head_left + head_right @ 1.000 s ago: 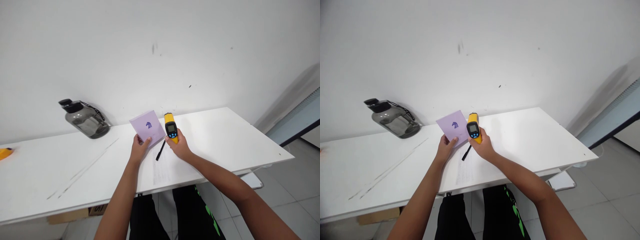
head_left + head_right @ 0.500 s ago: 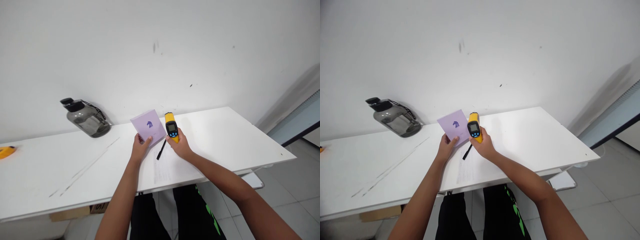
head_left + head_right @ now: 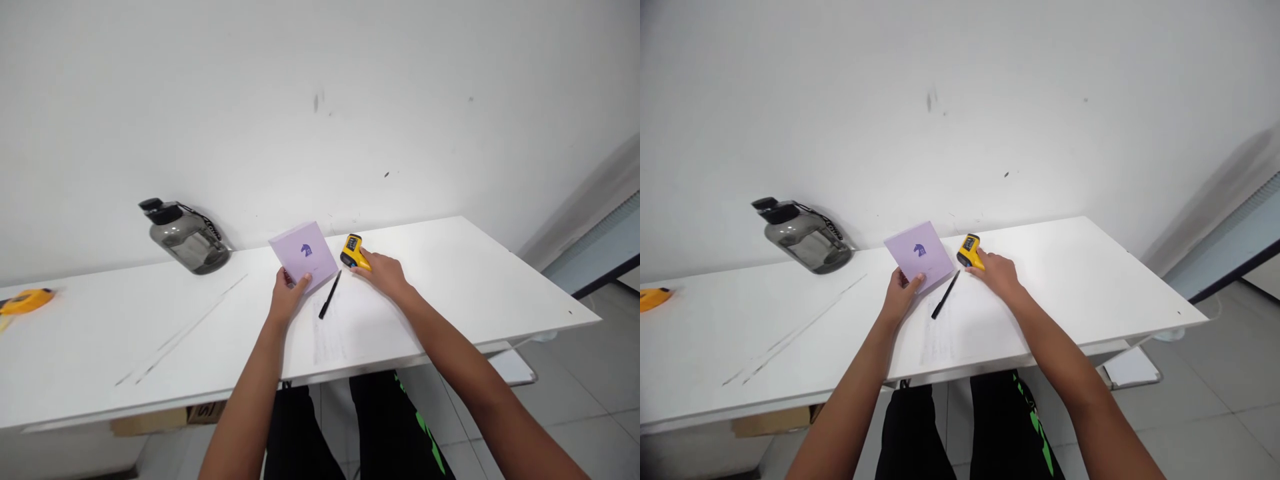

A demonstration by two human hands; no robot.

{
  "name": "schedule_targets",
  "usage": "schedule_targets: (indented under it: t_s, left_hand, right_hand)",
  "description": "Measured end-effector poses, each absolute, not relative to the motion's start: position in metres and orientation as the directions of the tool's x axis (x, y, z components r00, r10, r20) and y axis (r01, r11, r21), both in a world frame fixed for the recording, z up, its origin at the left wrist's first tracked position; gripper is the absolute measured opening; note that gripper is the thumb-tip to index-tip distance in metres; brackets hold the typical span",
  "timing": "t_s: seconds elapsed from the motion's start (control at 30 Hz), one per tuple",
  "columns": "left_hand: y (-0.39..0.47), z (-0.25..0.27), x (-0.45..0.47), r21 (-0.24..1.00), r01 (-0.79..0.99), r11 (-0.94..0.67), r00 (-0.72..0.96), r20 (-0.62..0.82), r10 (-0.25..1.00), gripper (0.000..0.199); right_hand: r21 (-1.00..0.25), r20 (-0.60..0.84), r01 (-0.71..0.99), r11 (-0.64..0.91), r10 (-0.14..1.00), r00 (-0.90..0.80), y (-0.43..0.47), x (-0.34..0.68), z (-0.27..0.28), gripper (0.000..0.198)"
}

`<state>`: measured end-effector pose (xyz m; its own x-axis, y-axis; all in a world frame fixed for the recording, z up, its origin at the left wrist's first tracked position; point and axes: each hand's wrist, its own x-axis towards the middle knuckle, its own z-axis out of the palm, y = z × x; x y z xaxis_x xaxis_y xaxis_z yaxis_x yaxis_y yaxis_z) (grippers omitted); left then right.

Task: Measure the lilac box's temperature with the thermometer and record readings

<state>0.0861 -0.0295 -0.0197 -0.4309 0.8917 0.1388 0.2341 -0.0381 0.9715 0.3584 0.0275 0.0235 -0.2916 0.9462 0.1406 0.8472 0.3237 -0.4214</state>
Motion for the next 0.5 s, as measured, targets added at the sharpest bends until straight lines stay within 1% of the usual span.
schedule_targets:
  t_s: [0.1, 0.17, 0.27, 0.43, 0.5]
  left_hand:
    - [-0.031, -0.02, 0.086, 0.968, 0.248, -0.032, -0.427, 0.139, 0.893, 0.074]
    - [-0.031, -0.022, 0.085, 0.968, 0.248, -0.025, -0.432, 0.134, 0.892, 0.074]
    - [-0.03, -0.025, 0.083, 0.969, 0.245, -0.02, -0.434, 0.128, 0.892, 0.077]
    - [-0.028, -0.031, 0.079, 0.965, 0.263, -0.016, -0.416, 0.128, 0.9, 0.08]
    - [-0.028, -0.033, 0.078, 0.96, 0.28, -0.034, -0.417, 0.154, 0.896, 0.079]
  right_hand:
    - [-0.265, 0.109, 0.913, 0.311, 0.95, -0.292, 0.033, 0.362, 0.023, 0.061]
    - [-0.212, 0.083, 0.926, 0.311, 0.95, -0.3, 0.035, 0.362, 0.023, 0.056]
    - [-0.19, 0.064, 0.929, 0.319, 0.948, -0.313, 0.038, 0.36, 0.02, 0.052]
    - [-0.175, 0.108, 0.923, 0.342, 0.939, -0.327, 0.043, 0.358, 0.011, 0.049]
    - [-0.17, 0.12, 0.922, 0.347, 0.936, -0.33, 0.044, 0.357, 0.007, 0.049]
